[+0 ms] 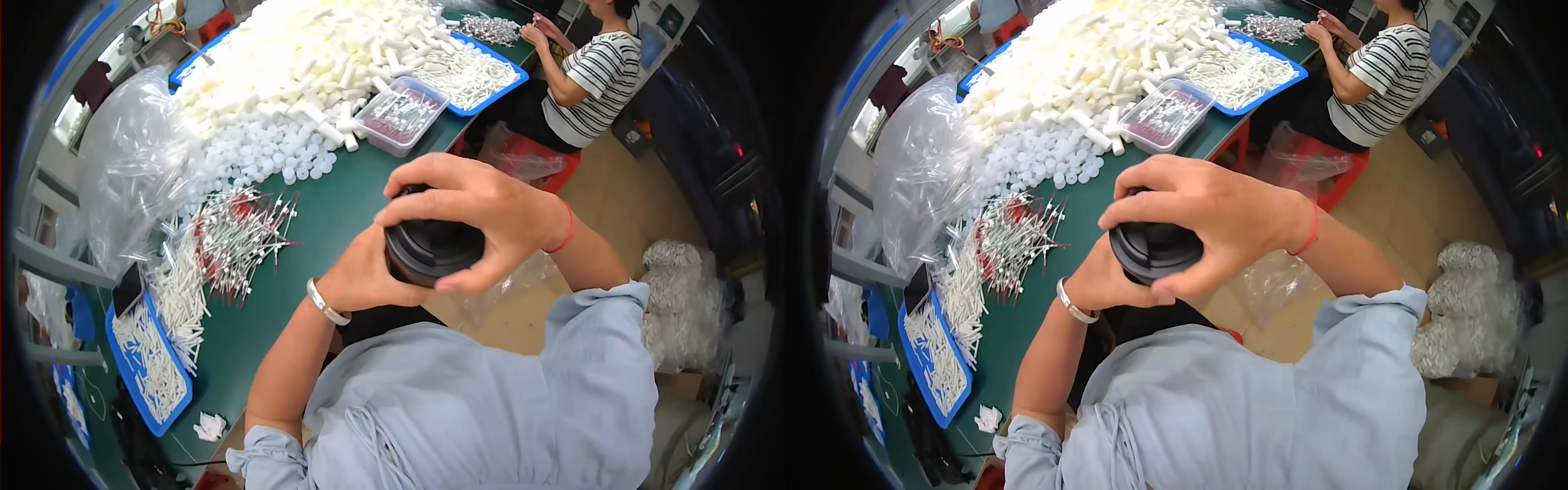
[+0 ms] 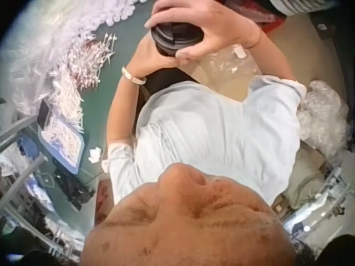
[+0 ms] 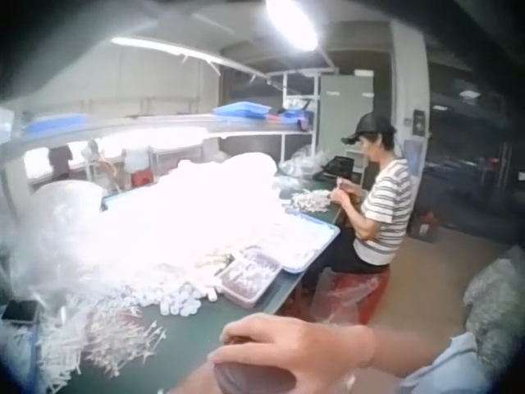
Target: The person assembles small plastic parts by hand, inserting plastic sticks into white plastic connector components.
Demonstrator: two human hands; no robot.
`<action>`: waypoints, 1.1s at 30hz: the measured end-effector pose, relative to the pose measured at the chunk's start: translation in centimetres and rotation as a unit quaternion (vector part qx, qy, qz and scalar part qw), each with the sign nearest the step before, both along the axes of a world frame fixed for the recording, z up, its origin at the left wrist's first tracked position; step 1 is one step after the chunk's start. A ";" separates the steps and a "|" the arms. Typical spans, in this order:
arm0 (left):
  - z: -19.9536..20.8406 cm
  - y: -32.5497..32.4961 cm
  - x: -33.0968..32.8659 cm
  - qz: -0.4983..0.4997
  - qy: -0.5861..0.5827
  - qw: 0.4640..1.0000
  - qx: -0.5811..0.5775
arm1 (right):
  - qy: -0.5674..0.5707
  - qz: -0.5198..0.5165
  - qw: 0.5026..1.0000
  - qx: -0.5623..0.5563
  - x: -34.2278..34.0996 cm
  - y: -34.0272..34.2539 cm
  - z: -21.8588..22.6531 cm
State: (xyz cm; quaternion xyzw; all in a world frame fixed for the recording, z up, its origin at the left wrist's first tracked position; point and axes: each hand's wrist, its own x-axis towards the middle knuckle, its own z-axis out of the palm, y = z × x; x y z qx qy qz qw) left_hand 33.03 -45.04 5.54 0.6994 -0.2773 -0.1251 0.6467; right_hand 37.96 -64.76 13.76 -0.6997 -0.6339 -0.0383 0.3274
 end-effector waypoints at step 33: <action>4.8 -3.6 0.5 -0.122 0.016 0.980 -0.154 | 0.643 0.072 0.549 0.530 0.4 -9.3 -8.7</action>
